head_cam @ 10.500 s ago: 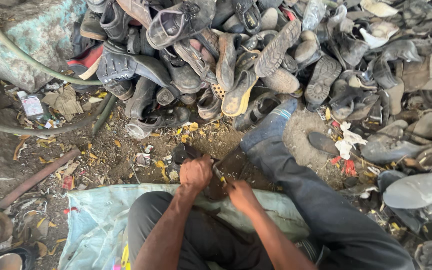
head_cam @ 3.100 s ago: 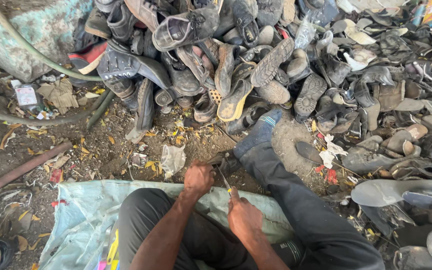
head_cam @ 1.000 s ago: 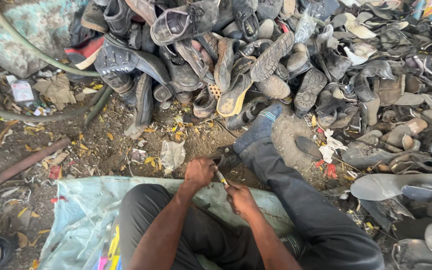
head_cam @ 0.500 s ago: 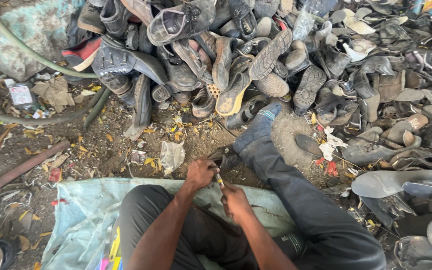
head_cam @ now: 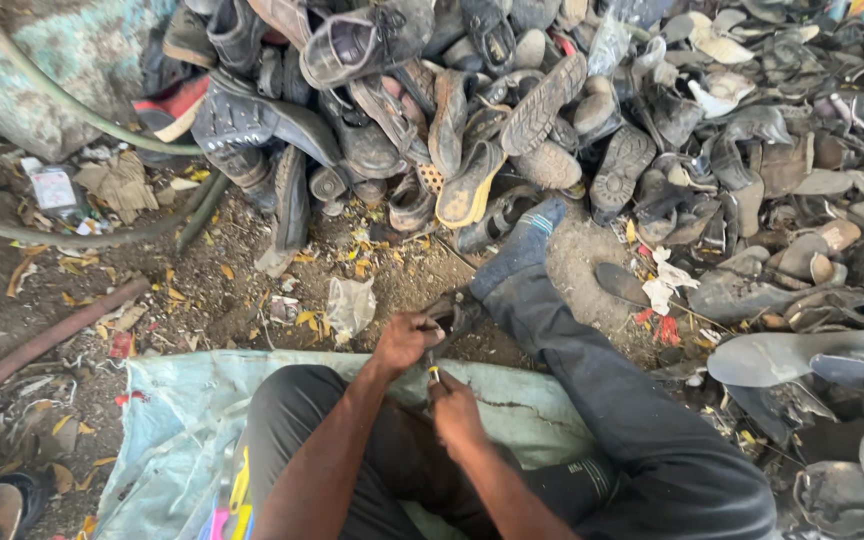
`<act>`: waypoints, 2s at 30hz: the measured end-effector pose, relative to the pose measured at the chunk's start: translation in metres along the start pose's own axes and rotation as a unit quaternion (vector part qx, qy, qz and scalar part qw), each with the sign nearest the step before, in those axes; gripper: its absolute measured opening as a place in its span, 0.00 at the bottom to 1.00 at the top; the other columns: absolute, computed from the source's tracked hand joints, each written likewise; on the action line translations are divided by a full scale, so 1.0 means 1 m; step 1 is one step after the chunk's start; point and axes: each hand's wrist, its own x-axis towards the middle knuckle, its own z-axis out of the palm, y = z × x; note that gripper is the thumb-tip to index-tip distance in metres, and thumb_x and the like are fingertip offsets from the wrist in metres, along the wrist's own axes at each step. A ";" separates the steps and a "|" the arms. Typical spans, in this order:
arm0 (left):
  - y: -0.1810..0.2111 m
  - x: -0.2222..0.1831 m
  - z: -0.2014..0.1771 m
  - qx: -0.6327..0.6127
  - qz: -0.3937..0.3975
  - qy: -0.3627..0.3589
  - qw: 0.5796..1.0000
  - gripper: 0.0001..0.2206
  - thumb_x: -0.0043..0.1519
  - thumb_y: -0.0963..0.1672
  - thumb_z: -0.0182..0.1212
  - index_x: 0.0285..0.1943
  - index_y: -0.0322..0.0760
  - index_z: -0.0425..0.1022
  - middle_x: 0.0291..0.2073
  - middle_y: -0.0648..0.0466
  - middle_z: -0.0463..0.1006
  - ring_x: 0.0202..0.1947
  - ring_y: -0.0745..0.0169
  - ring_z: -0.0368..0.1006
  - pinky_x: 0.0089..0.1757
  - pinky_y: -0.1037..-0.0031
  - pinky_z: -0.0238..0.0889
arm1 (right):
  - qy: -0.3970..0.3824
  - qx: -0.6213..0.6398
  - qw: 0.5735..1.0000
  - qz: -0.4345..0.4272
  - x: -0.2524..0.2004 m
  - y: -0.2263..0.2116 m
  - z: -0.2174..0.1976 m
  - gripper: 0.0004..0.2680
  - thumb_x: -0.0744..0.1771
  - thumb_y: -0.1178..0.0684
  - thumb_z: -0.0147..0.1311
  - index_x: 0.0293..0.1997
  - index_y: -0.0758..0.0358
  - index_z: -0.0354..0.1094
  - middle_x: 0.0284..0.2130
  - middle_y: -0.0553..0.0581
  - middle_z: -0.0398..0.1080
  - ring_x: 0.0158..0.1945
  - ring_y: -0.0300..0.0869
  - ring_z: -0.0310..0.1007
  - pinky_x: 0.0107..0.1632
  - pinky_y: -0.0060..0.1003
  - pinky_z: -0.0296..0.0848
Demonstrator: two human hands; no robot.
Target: The person uses a blade and a stick to scrape and repair several worn-out shoes while sitting amidst a large pile of old footwear.
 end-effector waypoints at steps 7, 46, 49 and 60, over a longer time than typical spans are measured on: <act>-0.022 -0.002 0.034 -0.200 -0.014 -0.049 0.978 0.08 0.57 0.43 0.71 0.41 0.32 0.84 0.31 0.57 0.82 0.32 0.70 0.72 0.37 0.74 0.66 | 0.054 -0.120 0.981 -0.140 -0.038 0.049 -0.005 0.12 0.68 0.52 0.51 0.57 0.61 0.67 0.13 0.54 0.65 0.12 0.41 0.63 0.18 0.39 0.60; -0.010 -0.027 0.083 -0.585 -0.078 -0.188 0.785 0.07 0.64 0.39 0.63 0.48 0.29 0.76 0.36 0.53 0.80 0.38 0.62 0.74 0.46 0.71 0.66 | 0.080 0.112 0.988 0.068 -0.074 0.016 -0.007 0.07 0.69 0.54 0.47 0.51 0.53 0.59 0.15 0.54 0.58 0.08 0.41 0.55 0.12 0.40 0.57; -0.010 -0.025 0.085 -0.591 -0.073 -0.192 0.780 0.07 0.63 0.39 0.62 0.48 0.29 0.76 0.37 0.52 0.80 0.39 0.62 0.75 0.47 0.71 0.67 | 0.053 0.101 0.992 0.045 -0.084 0.019 -0.009 0.05 0.70 0.56 0.46 0.50 0.61 0.60 0.16 0.55 0.60 0.08 0.44 0.57 0.12 0.41 0.55; 0.000 -0.029 0.067 -0.513 0.012 -0.259 0.818 0.08 0.67 0.39 0.64 0.52 0.27 0.78 0.37 0.50 0.77 0.37 0.61 0.69 0.44 0.68 0.64 | 0.089 0.045 0.995 0.007 -0.054 0.016 -0.009 0.13 0.69 0.56 0.47 0.61 0.59 0.61 0.15 0.55 0.61 0.09 0.42 0.60 0.14 0.41 0.61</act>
